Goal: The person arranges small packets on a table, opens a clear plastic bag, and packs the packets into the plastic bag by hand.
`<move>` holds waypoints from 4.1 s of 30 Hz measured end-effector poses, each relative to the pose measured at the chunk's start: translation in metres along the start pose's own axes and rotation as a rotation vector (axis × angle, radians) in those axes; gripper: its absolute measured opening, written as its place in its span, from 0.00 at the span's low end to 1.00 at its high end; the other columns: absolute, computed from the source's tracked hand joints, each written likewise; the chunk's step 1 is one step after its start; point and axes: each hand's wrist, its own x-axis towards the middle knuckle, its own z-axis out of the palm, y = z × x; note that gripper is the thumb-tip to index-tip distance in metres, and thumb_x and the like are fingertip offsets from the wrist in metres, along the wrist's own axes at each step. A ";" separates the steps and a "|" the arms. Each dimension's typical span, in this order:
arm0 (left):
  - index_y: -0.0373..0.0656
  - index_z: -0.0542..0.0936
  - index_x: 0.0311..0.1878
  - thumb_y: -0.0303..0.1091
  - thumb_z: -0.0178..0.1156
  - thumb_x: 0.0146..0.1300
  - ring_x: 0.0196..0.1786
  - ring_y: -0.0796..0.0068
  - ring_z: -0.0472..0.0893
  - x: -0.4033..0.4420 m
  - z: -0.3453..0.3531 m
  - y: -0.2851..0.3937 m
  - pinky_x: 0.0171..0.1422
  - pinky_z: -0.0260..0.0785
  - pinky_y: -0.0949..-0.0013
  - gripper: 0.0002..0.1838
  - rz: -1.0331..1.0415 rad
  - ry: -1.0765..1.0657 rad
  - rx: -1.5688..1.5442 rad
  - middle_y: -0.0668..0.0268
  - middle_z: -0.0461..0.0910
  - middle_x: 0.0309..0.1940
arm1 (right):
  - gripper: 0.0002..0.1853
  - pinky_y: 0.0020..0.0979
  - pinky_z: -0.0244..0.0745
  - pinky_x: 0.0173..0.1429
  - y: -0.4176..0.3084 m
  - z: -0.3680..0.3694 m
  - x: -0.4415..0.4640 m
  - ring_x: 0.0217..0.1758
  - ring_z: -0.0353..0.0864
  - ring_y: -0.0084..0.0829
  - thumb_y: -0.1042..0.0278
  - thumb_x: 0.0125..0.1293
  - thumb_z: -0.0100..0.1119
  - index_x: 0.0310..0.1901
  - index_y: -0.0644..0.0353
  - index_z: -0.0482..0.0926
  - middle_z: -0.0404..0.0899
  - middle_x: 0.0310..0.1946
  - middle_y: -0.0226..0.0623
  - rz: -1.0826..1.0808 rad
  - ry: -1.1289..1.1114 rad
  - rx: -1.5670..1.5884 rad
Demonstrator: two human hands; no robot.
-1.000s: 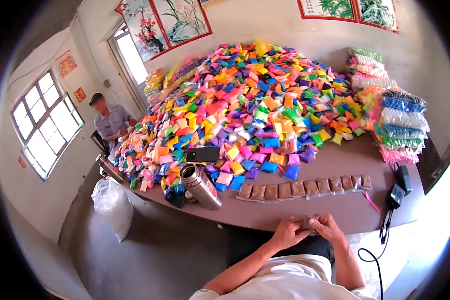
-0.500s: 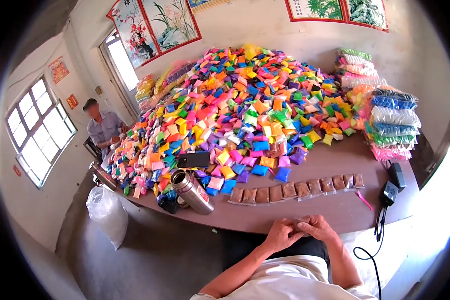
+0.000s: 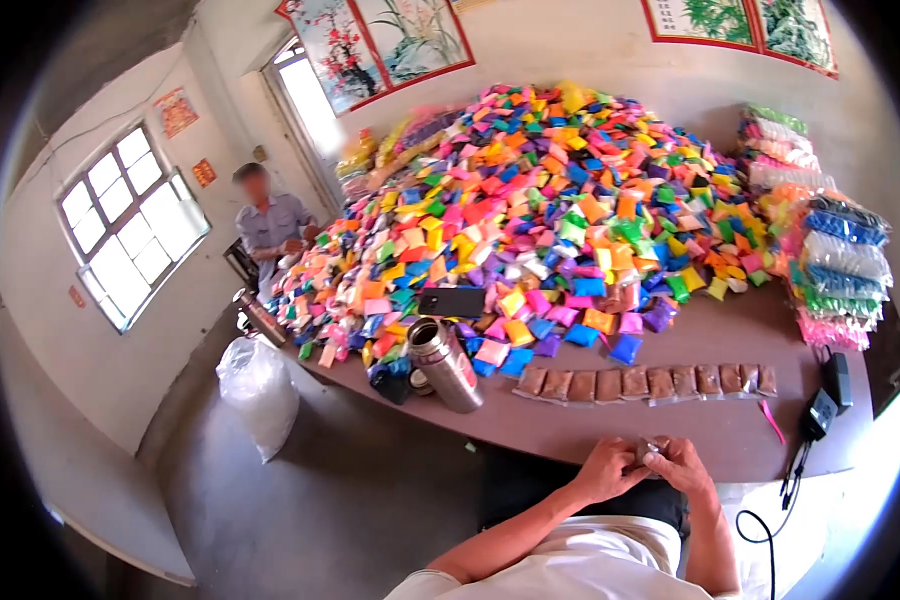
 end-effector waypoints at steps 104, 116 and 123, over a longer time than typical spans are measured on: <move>0.42 0.82 0.27 0.45 0.65 0.62 0.37 0.58 0.77 -0.002 0.004 -0.006 0.45 0.67 0.55 0.16 -0.067 -0.142 0.111 0.64 0.78 0.28 | 0.14 0.31 0.66 0.31 0.018 -0.008 -0.004 0.27 0.68 0.26 0.61 0.65 0.63 0.35 0.66 0.77 0.71 0.22 0.35 0.056 0.094 -0.252; 0.37 0.83 0.31 0.35 0.67 0.58 0.36 0.54 0.80 0.001 0.000 -0.003 0.43 0.71 0.56 0.10 -0.110 -0.109 -0.011 0.58 0.81 0.30 | 0.15 0.37 0.69 0.33 0.019 -0.001 -0.005 0.26 0.72 0.35 0.58 0.64 0.65 0.38 0.64 0.77 0.74 0.24 0.43 0.040 0.139 -0.179; 0.38 0.85 0.33 0.30 0.68 0.52 0.35 0.52 0.81 -0.001 0.005 -0.006 0.42 0.72 0.54 0.07 -0.072 -0.060 -0.015 0.56 0.82 0.31 | 0.14 0.36 0.72 0.36 0.003 0.004 -0.001 0.29 0.76 0.33 0.61 0.64 0.64 0.40 0.65 0.76 0.76 0.25 0.41 0.032 0.137 -0.549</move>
